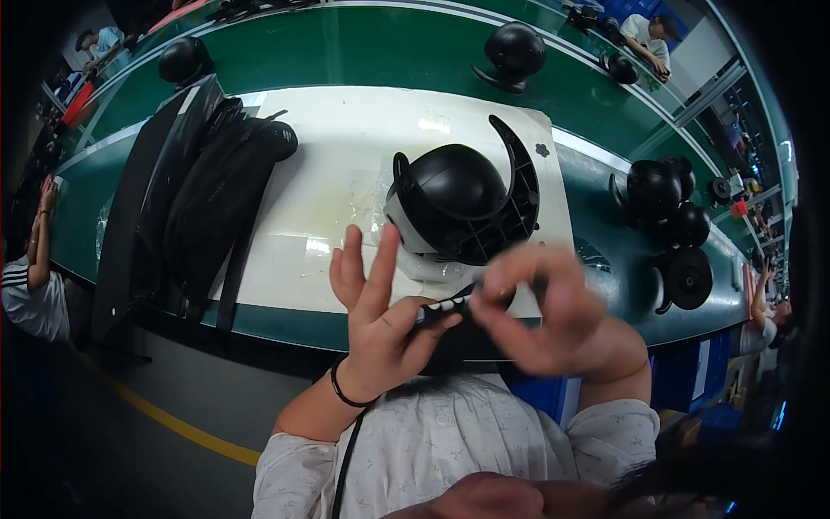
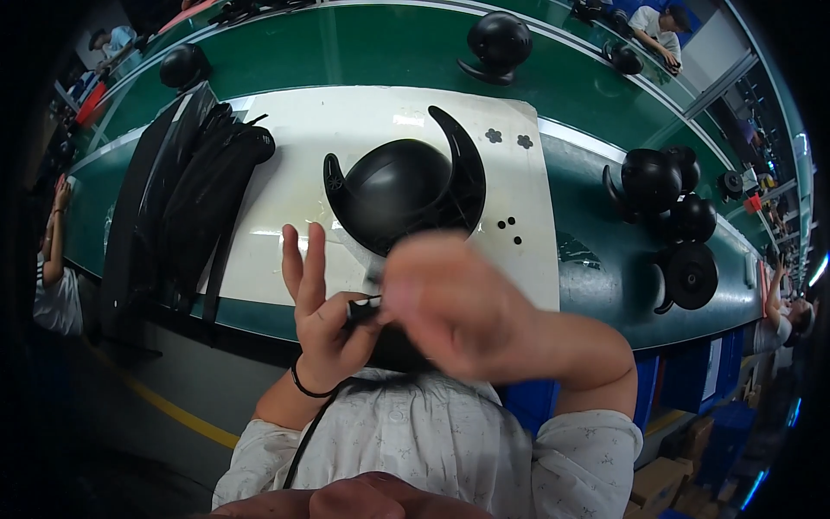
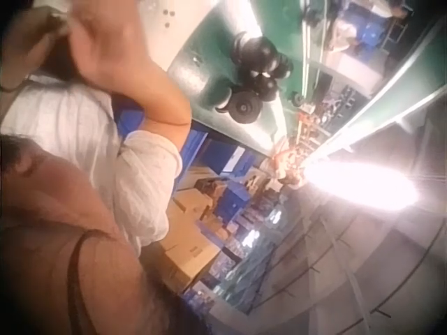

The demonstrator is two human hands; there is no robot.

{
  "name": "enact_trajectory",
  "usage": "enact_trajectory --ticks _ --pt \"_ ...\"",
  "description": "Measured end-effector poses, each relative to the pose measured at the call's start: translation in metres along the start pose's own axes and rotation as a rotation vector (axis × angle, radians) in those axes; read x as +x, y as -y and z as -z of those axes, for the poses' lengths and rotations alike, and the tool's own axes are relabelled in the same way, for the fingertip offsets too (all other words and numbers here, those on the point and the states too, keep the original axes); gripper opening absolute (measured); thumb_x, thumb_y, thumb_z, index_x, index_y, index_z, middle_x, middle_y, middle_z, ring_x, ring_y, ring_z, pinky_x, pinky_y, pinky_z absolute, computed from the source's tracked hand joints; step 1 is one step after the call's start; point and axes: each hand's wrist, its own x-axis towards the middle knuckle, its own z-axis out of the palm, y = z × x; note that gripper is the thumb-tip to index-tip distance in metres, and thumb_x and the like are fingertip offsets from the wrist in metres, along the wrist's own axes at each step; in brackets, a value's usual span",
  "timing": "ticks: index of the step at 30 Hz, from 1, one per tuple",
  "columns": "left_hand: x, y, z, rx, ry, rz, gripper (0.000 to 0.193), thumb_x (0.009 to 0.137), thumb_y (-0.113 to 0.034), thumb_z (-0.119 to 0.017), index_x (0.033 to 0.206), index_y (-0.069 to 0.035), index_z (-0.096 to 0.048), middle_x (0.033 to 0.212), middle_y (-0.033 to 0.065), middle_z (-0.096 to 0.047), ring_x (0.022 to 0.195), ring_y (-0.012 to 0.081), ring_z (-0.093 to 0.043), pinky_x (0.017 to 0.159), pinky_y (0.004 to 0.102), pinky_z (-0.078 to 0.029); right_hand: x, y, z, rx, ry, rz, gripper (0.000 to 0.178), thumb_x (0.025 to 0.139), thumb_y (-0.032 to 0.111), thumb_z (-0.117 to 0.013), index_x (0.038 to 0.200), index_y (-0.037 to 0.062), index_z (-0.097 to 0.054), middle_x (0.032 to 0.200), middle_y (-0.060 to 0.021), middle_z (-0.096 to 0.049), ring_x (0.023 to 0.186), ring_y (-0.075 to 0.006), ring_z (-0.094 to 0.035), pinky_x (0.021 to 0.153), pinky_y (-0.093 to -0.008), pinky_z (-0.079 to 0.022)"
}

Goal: Marking black spherical components with a white marker and attaching small circular white pads on an industrial assembly line.

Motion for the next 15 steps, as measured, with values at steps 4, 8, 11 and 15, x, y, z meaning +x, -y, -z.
enact_trajectory --ticks 4,8,11,15 --pt "0.005 -0.002 -0.002 -0.008 0.052 0.001 0.025 0.065 -0.023 -0.071 0.063 -0.005 -0.054 0.134 0.0256 -0.031 0.127 0.0448 -0.019 0.101 0.0493 -0.005 0.016 -0.011 0.009 0.051 0.012 -0.306 0.075 0.073 -0.015 -0.052 0.13 0.0155 -0.014 0.108 -0.0128 -0.041 0.082 -0.0147 -0.053 0.072 -0.0256 -0.044" --pt "0.006 0.002 -0.005 -0.044 0.066 -0.005 0.025 0.065 -0.022 -0.071 0.062 -0.005 -0.053 0.134 0.0256 -0.031 0.127 0.0447 -0.02 0.1 0.0513 -0.005 0.022 -0.011 0.01 0.021 0.073 -0.375 0.074 0.074 -0.014 -0.051 0.131 0.0145 -0.014 0.109 -0.0134 -0.043 0.082 -0.0145 -0.054 0.073 -0.0255 -0.045" --pt "0.006 0.003 -0.005 -0.049 0.069 -0.004 0.026 0.065 -0.022 -0.071 0.061 -0.004 -0.052 0.134 0.025 -0.032 0.126 0.0448 -0.021 0.1 0.0524 -0.006 0.023 -0.011 0.009 -0.016 0.097 -0.322 0.072 0.075 -0.013 -0.05 0.131 0.0138 -0.013 0.108 -0.015 -0.044 0.083 -0.015 -0.056 0.073 -0.0257 -0.045" --pt "0.006 0.004 -0.006 -0.042 0.065 -0.005 0.027 0.065 -0.022 -0.07 0.06 -0.003 -0.051 0.134 0.022 -0.033 0.126 0.045 -0.023 0.099 0.0528 -0.007 0.02 -0.016 0.009 -0.105 0.132 -0.249 0.074 0.074 -0.016 -0.051 0.131 0.0134 -0.013 0.108 -0.0165 -0.045 0.085 -0.017 -0.057 0.073 -0.0269 -0.048"
